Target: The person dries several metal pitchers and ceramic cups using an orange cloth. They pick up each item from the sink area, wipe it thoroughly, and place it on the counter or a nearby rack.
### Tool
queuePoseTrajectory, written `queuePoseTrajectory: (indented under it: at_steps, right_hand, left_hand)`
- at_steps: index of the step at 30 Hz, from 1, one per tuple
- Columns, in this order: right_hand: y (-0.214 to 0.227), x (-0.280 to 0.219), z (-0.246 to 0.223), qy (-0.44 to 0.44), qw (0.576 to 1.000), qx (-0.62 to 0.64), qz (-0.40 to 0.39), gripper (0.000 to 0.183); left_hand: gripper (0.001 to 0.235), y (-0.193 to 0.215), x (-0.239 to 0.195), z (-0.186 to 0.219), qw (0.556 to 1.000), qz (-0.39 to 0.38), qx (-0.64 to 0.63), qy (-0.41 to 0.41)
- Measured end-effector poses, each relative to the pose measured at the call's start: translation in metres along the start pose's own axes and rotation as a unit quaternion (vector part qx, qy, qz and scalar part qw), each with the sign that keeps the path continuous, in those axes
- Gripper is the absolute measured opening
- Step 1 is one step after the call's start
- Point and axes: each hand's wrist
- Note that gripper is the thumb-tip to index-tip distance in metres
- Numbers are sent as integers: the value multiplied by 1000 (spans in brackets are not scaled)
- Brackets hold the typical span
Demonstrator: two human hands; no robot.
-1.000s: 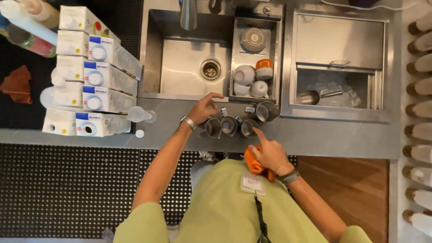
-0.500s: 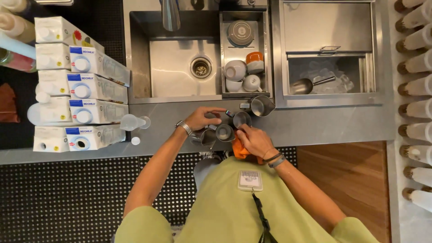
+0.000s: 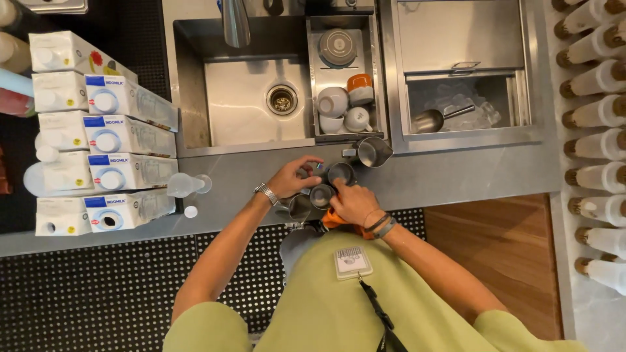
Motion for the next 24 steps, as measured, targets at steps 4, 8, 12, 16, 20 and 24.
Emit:
queuePoseTrajectory:
  at_steps: [4,8,12,16,20,24]
  right_hand:
    - [-6,3,4,26,1000,-7,9,52]
    - [-9,5,5,36,999,-17,21,51]
    - [-4,13,6,43,999,-2,23,48]
    - [2,23,-1,68,997,2,33,47]
    - [14,14,-8,96,995,0,41,46]
    - [54,-17,-15,41,991,94,84,60]
  left_hand:
    - [52,-4,-3,1,1000,1,-9,8]
    - [46,-5,-18,-1,999,24,-7,26]
    - [28,-11,-32,4,997,64,26,25]
    - [24,-15,-34,-5,989,135,52,9]
    - [35,-8,-18,-33,980,190,51,-27]
    - [37,-10,-14,-41,966,251,46,-35]
Point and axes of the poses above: each hand's wrist, its own x-axis towards the middle knuckle, its own y-axis out of the back of the hand, z = x × y, and after that the axes turned 3 degrees about -x, right-handed
